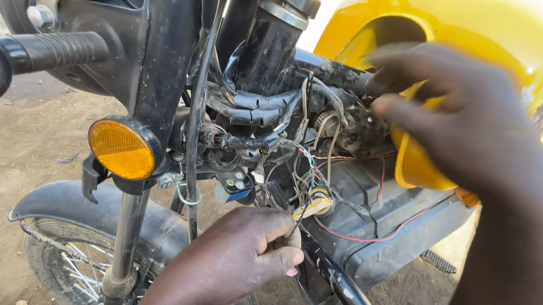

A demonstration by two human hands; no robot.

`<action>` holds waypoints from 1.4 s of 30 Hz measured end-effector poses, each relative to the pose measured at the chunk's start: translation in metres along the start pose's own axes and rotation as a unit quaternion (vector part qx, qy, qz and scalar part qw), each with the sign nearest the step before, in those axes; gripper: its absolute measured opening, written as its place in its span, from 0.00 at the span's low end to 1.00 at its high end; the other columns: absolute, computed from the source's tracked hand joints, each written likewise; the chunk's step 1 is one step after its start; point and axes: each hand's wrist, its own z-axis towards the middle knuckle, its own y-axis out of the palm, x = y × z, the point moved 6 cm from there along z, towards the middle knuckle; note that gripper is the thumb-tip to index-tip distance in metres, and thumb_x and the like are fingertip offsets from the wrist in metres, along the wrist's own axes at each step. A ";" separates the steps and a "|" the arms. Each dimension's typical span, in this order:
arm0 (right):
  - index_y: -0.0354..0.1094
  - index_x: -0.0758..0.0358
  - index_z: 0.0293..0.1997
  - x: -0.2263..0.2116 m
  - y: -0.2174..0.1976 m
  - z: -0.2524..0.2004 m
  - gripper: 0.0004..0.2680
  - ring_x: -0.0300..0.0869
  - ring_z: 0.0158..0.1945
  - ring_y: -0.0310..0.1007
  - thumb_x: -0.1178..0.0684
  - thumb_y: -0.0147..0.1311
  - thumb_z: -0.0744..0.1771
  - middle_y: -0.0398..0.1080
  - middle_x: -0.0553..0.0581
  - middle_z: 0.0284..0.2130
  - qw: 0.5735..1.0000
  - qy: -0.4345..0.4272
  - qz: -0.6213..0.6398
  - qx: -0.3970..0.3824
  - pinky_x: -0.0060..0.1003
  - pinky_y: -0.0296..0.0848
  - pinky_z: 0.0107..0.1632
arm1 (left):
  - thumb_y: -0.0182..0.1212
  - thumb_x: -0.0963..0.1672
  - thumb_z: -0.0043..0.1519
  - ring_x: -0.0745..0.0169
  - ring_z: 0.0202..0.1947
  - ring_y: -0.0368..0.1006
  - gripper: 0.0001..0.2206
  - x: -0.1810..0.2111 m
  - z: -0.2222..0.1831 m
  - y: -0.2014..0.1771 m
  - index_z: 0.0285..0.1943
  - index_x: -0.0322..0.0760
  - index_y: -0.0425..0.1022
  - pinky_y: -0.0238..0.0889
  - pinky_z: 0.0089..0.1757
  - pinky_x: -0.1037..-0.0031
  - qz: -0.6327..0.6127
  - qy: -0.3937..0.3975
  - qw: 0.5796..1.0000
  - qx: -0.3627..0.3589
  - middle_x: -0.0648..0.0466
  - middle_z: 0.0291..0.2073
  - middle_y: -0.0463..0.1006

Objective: Connecting and organizing electrical wiring terminals on a motorcycle's front harness

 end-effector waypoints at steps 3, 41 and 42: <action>0.71 0.54 0.58 0.087 -0.025 -0.018 0.10 0.36 0.57 0.69 0.54 0.53 0.69 0.72 0.47 0.57 0.994 0.052 0.076 0.066 0.32 0.65 0.56 | 0.61 0.47 0.56 0.73 0.26 0.73 0.06 0.005 -0.010 0.004 0.28 0.48 0.77 0.63 0.33 0.75 -0.090 0.009 0.995 -0.040 0.63 0.22 0.80; 0.79 0.52 0.52 -0.007 0.007 -0.082 0.12 0.35 0.44 0.73 0.58 0.62 0.64 0.79 0.46 0.39 0.920 0.321 0.177 -0.136 0.31 0.67 0.53 | 0.60 0.43 0.60 0.69 0.31 0.76 0.13 0.064 -0.018 0.059 0.52 0.32 0.75 0.69 0.33 0.80 -0.461 0.112 0.880 0.031 0.53 0.31 0.79; 0.78 0.48 0.52 -0.006 0.014 -0.082 0.11 0.35 0.41 0.73 0.54 0.63 0.64 0.79 0.46 0.35 0.922 0.315 0.108 -0.199 0.31 0.67 0.50 | 0.62 0.43 0.59 0.69 0.32 0.75 0.11 0.062 -0.016 0.058 0.49 0.34 0.76 0.68 0.35 0.79 -0.460 0.098 0.882 0.037 0.53 0.32 0.80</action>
